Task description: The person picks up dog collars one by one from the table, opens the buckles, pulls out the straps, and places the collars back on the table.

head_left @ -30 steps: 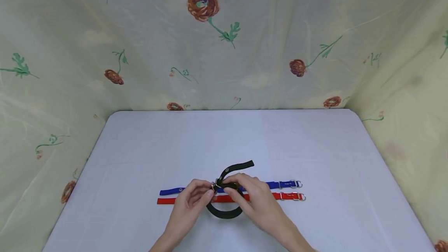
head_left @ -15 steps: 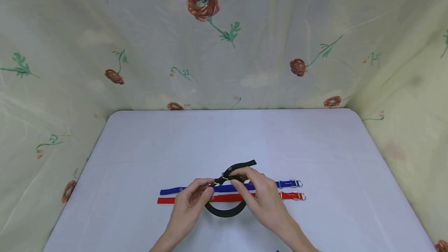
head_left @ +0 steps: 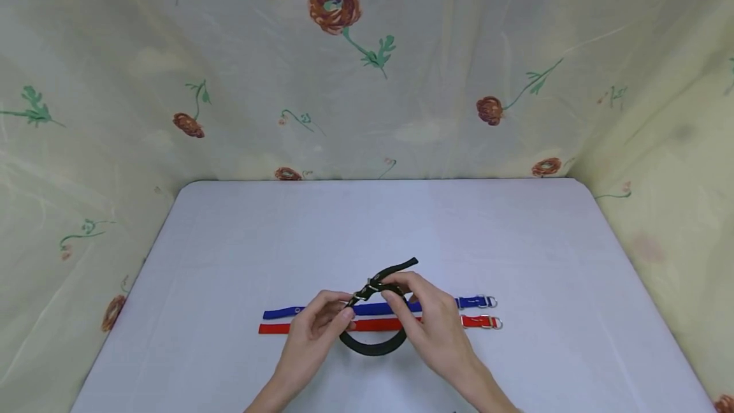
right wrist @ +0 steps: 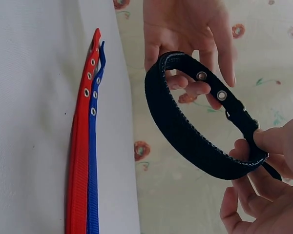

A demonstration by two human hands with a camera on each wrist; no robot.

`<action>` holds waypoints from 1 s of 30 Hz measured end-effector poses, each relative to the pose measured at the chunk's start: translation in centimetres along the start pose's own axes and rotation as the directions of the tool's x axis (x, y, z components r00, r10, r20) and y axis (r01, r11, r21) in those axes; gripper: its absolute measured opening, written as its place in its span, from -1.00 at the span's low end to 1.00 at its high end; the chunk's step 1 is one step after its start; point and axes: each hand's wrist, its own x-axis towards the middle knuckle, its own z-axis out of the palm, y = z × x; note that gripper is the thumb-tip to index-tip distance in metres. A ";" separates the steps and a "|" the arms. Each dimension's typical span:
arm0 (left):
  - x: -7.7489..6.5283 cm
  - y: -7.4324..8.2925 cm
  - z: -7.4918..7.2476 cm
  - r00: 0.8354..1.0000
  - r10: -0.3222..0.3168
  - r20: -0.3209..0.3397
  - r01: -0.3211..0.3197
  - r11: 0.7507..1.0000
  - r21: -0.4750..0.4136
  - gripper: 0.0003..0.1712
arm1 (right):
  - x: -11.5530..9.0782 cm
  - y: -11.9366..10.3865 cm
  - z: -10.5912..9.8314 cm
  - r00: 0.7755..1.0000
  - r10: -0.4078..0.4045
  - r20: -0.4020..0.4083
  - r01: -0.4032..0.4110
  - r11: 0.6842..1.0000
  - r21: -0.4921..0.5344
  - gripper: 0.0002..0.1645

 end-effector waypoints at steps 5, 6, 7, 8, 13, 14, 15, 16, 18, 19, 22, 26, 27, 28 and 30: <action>0.1 0.0 0.0 0.999 0.035 0.000 -0.035 0.999 0.012 -0.71 | -0.1 -0.2 0.1 0.998 -0.043 0.047 0.042 0.999 0.015 -0.75; 0.2 0.0 0.0 0.999 0.043 0.001 -0.043 0.999 0.020 -0.72 | -0.1 -0.2 0.2 0.997 -0.055 0.061 0.054 0.998 0.025 -0.76; 0.2 0.0 0.0 0.999 0.053 0.002 -0.053 0.998 0.027 -0.73 | -0.1 -0.2 0.3 0.995 -0.067 0.074 0.064 0.997 0.033 -0.77; 0.2 0.0 0.0 0.998 0.059 0.002 -0.059 0.998 0.035 -0.74 | -0.1 -0.2 0.3 0.994 -0.068 0.086 0.064 0.997 0.042 -0.78; 0.3 0.0 0.0 0.994 0.105 -0.020 -0.104 0.993 0.052 -0.75 | -0.2 -0.4 0.4 0.994 0.022 0.106 -0.032 0.995 0.098 -0.79; 0.3 -0.1 0.1 0.993 0.114 -0.025 -0.112 0.992 0.049 -0.75 | -0.2 -0.5 0.4 0.993 0.051 0.104 -0.063 0.992 0.111 -0.79; 0.3 -0.1 0.1 0.992 0.123 -0.029 -0.122 0.992 0.044 -0.75 | -0.2 -0.5 0.3 0.992 0.077 0.104 -0.090 0.988 0.123 -0.78; 0.3 -0.2 0.1 0.990 0.138 -0.033 -0.137 0.990 0.041 -0.75 | -0.2 -0.5 0.3 0.990 0.098 0.104 -0.112 0.985 0.132 -0.78; 0.3 -0.2 0.1 0.985 0.167 -0.043 -0.165 0.985 0.047 -0.76 | -0.1 -0.4 0.1 0.984 0.143 0.106 -0.158 0.976 0.151 -0.77; 0.3 -0.3 0.2 0.981 0.186 -0.054 -0.183 0.981 0.063 -0.76 | -0.1 -0.4 0.0 0.981 0.162 0.107 -0.178 0.970 0.164 -0.78; 0.3 -0.3 0.1 0.968 0.229 -0.102 -0.218 0.970 0.106 -0.77 | 0.0 -0.3 -0.6 0.972 0.215 0.096 -0.230 0.954 0.191 -0.81; 0.2 -0.2 -0.1 0.965 0.229 -0.130 -0.215 0.970 0.116 -0.76 | 0.2 -0.1 -1.4 0.974 0.215 0.077 -0.226 0.955 0.191 -0.87; 0.1 -0.2 -0.1 0.967 0.223 -0.125 -0.210 0.971 0.111 -0.76 | 0.3 0.0 -1.5 0.976 0.204 0.076 -0.215 0.958 0.190 -0.87; 0.1 -0.2 -0.2 0.969 0.219 -0.117 -0.207 0.973 0.106 -0.76 | 0.3 0.0 -1.6 0.977 0.197 0.077 -0.208 0.960 0.187 -0.87; 0.0 -0.2 -0.2 0.974 0.201 -0.102 -0.191 0.976 0.103 -0.76 | 0.3 0.0 -1.6 0.979 0.189 0.079 -0.200 0.962 0.188 -0.87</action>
